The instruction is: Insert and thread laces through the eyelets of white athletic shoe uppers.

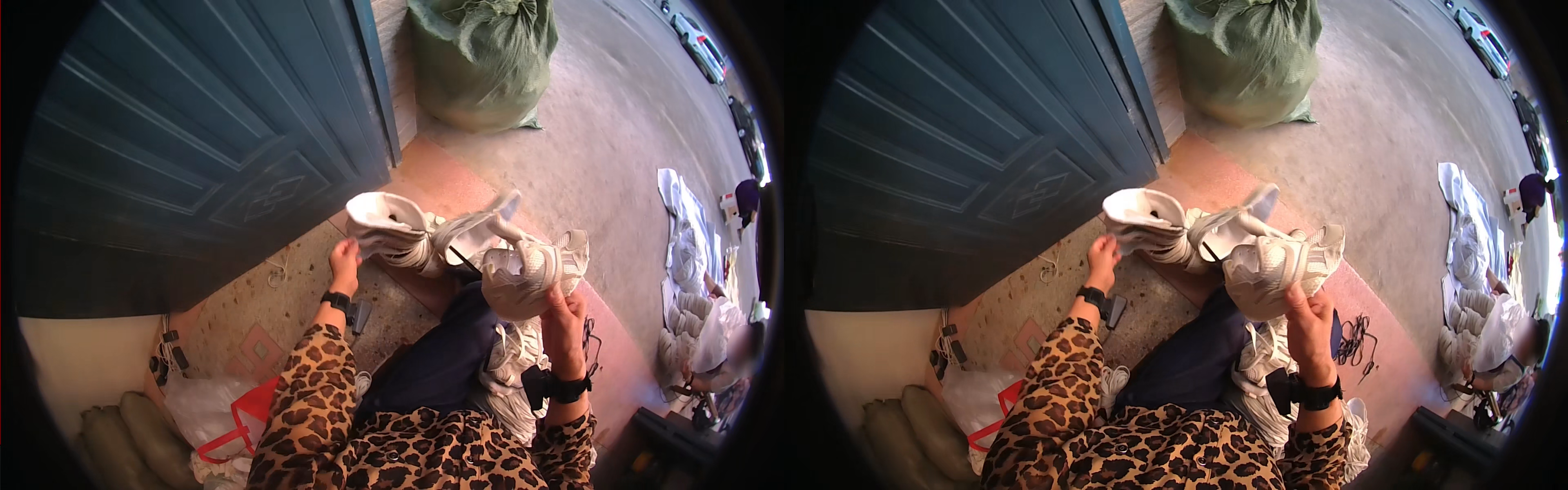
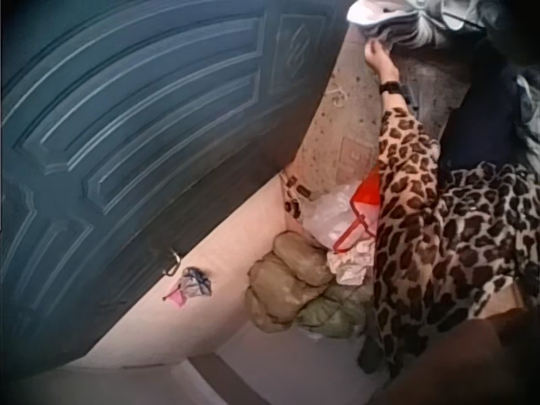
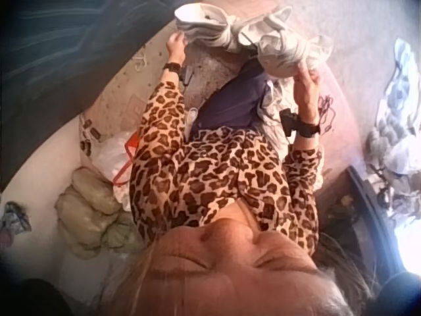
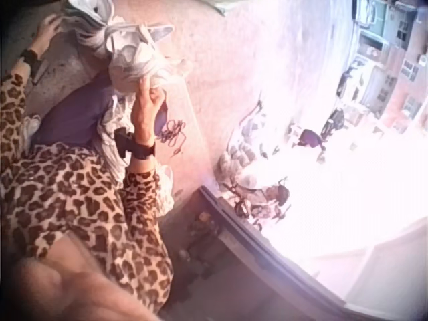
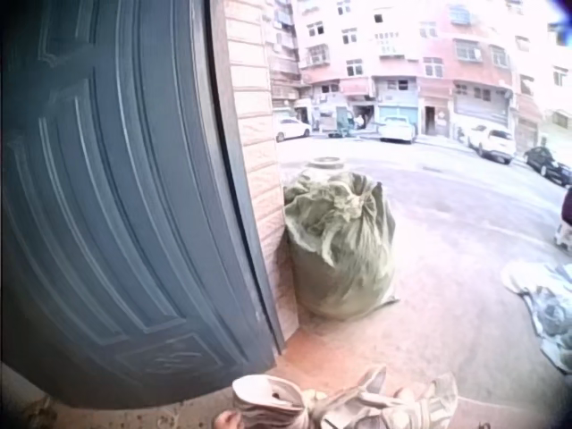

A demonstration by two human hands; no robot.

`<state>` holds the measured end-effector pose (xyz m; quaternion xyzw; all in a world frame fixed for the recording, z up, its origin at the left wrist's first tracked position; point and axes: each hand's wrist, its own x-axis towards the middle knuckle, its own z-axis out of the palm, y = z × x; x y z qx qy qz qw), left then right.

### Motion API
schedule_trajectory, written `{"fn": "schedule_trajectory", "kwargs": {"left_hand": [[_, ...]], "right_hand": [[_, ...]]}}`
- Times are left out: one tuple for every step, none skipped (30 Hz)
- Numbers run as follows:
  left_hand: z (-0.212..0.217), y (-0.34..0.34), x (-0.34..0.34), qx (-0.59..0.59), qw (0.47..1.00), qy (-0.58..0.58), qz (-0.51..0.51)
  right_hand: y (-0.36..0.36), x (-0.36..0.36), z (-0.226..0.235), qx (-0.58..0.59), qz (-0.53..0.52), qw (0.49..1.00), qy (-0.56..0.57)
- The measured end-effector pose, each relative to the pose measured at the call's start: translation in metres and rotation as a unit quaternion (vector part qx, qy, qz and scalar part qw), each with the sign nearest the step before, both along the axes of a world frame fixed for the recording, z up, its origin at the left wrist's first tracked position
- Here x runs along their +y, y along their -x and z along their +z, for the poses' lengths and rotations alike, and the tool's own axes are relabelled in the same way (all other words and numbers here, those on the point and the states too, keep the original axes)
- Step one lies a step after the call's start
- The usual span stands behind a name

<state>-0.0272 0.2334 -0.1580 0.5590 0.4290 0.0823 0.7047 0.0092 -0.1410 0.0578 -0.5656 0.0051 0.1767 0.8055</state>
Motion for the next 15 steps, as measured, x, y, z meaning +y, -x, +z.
{"fn": "schedule_trajectory", "kwargs": {"left_hand": [[0.007, -0.016, 0.001, -0.048, 0.999, -0.019, -0.017], [0.018, -0.029, -0.003, -0.097, 0.994, -0.038, -0.034], [0.033, -0.038, -0.008, -0.127, 0.99, -0.04, -0.039], [0.025, -0.041, -0.016, -0.129, 0.99, -0.041, -0.042], [0.013, -0.035, -0.021, -0.065, 0.996, -0.06, 0.007], [0.006, -0.036, -0.035, -0.001, 0.996, -0.071, 0.049], [-0.001, -0.04, -0.047, 0.079, 0.996, 0.003, 0.034], [-0.004, -0.044, -0.062, 0.16, 0.984, 0.078, 0.015], [-0.022, -0.036, -0.055, 0.16, 0.984, 0.072, 0.02], [-0.049, -0.026, -0.037, 0.082, 0.981, 0.157, 0.085], [-0.068, -0.022, -0.021, 0.0, 0.96, 0.24, 0.142], [-0.077, -0.028, -0.017, -0.042, 0.929, 0.321, 0.181], [-0.085, -0.029, -0.01, -0.085, 0.908, 0.361, 0.195], [-0.093, -0.03, -0.007, -0.125, 0.883, 0.401, 0.207], [-0.095, -0.03, -0.011, -0.132, 0.893, 0.391, 0.178]], "right_hand": [[0.001, 0.01, 0.005, 0.001, -0.029, 1.0, -0.006], [0.0, 0.007, 0.005, 0.001, -0.034, 0.999, -0.006], [0.0, 0.004, 0.005, 0.0, -0.044, 0.999, -0.015], [0.0, 0.0, 0.004, -0.002, -0.053, 0.998, -0.024], [0.0, -0.006, 0.0, 0.0, -0.05, 0.998, -0.032], [0.005, -0.019, -0.01, -0.004, -0.055, 0.998, -0.031], [0.011, -0.032, -0.022, 0.021, -0.106, 0.993, -0.051], [0.011, -0.042, -0.029, 0.046, -0.159, 0.984, -0.07], [0.008, -0.031, -0.008, 0.016, -0.126, 0.989, -0.071], [0.008, -0.027, -0.004, 0.018, -0.117, 0.99, -0.081], [0.011, -0.027, -0.005, 0.016, -0.101, 0.992, -0.08], [0.014, -0.032, -0.009, 0.012, -0.095, 0.993, -0.07], [0.018, -0.037, -0.015, 0.01, -0.081, 0.995, -0.063], [0.02, -0.042, -0.022, 0.01, -0.069, 0.996, -0.054], [0.021, -0.044, -0.022, 0.013, -0.09, 0.994, -0.065]]}}
